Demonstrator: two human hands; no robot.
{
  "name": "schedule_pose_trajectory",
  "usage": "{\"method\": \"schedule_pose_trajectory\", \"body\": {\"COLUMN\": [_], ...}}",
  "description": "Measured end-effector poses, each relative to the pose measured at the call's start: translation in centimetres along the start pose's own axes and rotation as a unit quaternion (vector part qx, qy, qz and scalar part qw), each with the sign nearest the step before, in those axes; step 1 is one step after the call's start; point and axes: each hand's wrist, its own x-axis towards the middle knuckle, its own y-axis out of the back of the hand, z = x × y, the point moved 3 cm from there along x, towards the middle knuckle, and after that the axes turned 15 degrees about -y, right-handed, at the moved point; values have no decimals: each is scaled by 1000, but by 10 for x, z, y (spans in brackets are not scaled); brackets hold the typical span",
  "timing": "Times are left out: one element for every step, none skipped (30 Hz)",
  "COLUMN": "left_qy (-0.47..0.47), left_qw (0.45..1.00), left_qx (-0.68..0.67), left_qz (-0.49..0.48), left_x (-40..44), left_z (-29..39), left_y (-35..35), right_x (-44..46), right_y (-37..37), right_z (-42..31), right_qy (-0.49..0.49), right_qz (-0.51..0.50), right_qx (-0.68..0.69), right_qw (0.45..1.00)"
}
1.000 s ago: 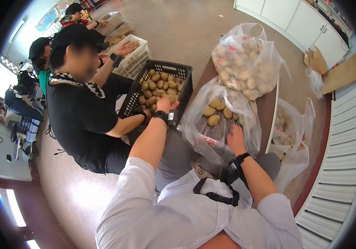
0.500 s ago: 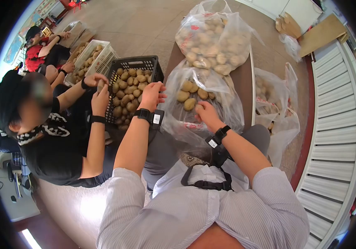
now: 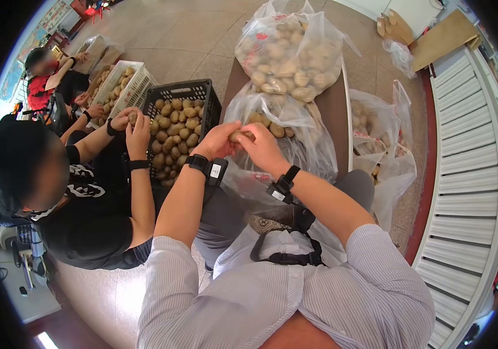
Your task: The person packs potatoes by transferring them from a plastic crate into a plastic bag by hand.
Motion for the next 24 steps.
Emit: {"method": "schedule_pose_trajectory", "body": {"left_qy": [-9, -18, -18, -26, -33, -31, -42, -54, -54, -55, -57, -55, -56, -60, -59, -65, -70, -70, -78, -85, -85, -87, -90, -90], "left_qw": [1000, 999, 999, 997, 994, 994, 990, 984, 984, 981, 978, 978, 976, 974, 974, 972, 970, 970, 962, 954, 954, 944, 932, 932], "left_qx": [2, 4, 3, -12, -28, -30, -43, -57, -57, -62, -68, -67, -76, -83, -81, -88, -96, -95, -101, -108, -108, -114, -119, -119], "left_qz": [18, 36, 36, 69, 102, 102, 131, 160, 161, 174, 187, 187, 194, 200, 201, 207, 213, 215, 240, 265, 265, 298, 330, 330], "left_x": [1, 2, 1, 0, -1, -1, -3, -5, -4, -4, -4, -3, -2, -1, 0, 1, 1, 1, 0, 0, -1, -3, -5, -4], "left_z": [-1, -2, -2, -1, 0, 2, 5, 6, 5, 4, 4, 3, 3, 2, 1, 0, -1, -2, -3, -2, -1, 0, -2, -3], "left_y": [4, 8, 10, 13, 17, 18, 21, 25, 28, 32, 35, 37, 39, 42, 44, 47, 50, 53, 57, 61, 61, 64, 71, 77], "right_x": [0, -1, -1, -1, 0, 0, -3, -7, -9, -9, -8, -7, -3, 0, 3, 9, 15, 22, 28, 36, 40, 43, 46, 49], "right_y": [0, 3, 7, 10, 14, 21, 29, 39, 48, 55, 62, 69, 75, 81, 87, 94, 103, 112, 121, 131, 137, 143, 145, 147], "right_z": [6, 15, 30, 44, 67, 82, 89, 94, 99, 104, 107, 109, 111, 113, 115, 115, 115, 116, 116, 119, 118, 117, 118, 120], "right_qy": [0, -12, -24, -24, -35, -49, -49, -35, -20, -20, -5, 10, 7, -13, -34, -35, -63, -91, -91, -120, -147, -155, -155, -150], "right_qz": [-1, 23, 48, 48, 59, 68, 68, 104, 141, 140, 163, 186, 184, 202, 219, 218, 218, 217, 216, 212, 208, 213, 213, 216], "right_qx": [0, -31, -61, -61, -123, -185, -185, -244, -301, -301, -326, -351, -350, -356, -362, -361, -341, -321, -321, -332, -342, -328, -329, -332], "right_qw": [1000, 999, 997, 997, 990, 979, 979, 964, 943, 943, 931, 918, 918, 912, 905, 906, 912, 917, 918, 911, 904, 907, 907, 906]}}
